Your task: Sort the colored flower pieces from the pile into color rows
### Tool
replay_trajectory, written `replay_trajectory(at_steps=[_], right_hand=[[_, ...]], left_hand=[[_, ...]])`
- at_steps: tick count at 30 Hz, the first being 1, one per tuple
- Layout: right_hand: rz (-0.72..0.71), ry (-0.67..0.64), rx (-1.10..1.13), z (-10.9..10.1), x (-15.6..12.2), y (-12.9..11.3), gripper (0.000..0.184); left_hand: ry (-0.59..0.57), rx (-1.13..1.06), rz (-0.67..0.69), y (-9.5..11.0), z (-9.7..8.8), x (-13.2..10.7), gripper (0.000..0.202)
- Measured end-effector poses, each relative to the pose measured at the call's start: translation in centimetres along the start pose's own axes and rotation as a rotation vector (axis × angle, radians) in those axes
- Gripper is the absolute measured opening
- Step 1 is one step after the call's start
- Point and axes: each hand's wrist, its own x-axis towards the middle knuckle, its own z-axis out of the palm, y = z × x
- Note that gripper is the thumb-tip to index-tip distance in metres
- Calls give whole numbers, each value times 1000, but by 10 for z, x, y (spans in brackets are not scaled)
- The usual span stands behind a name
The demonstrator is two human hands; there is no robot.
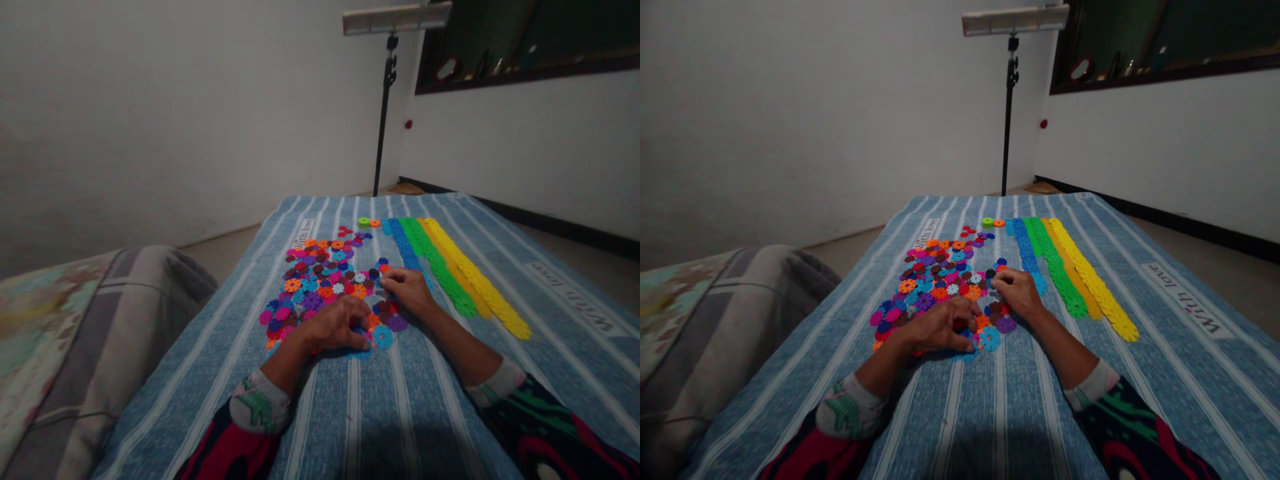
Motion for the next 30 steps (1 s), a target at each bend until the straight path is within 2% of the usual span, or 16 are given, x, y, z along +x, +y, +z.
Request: replay_trajectory(at_steps=[6,15,25,30], right_hand=[[-16,16,44,2,-3,1,23],[-45,28,12,6,-6,-2,23],[-46,22,-15,8,-8,0,23],[-51,-1,-17,8,-10,-4,22]], left_hand=[[-80,36,-40,2,0,-3,26],[-90,66,-57,2,4,-2,21],[5,-73,-113,1,4,-1,12],[98,-196,-157,-3,4,3,13]])
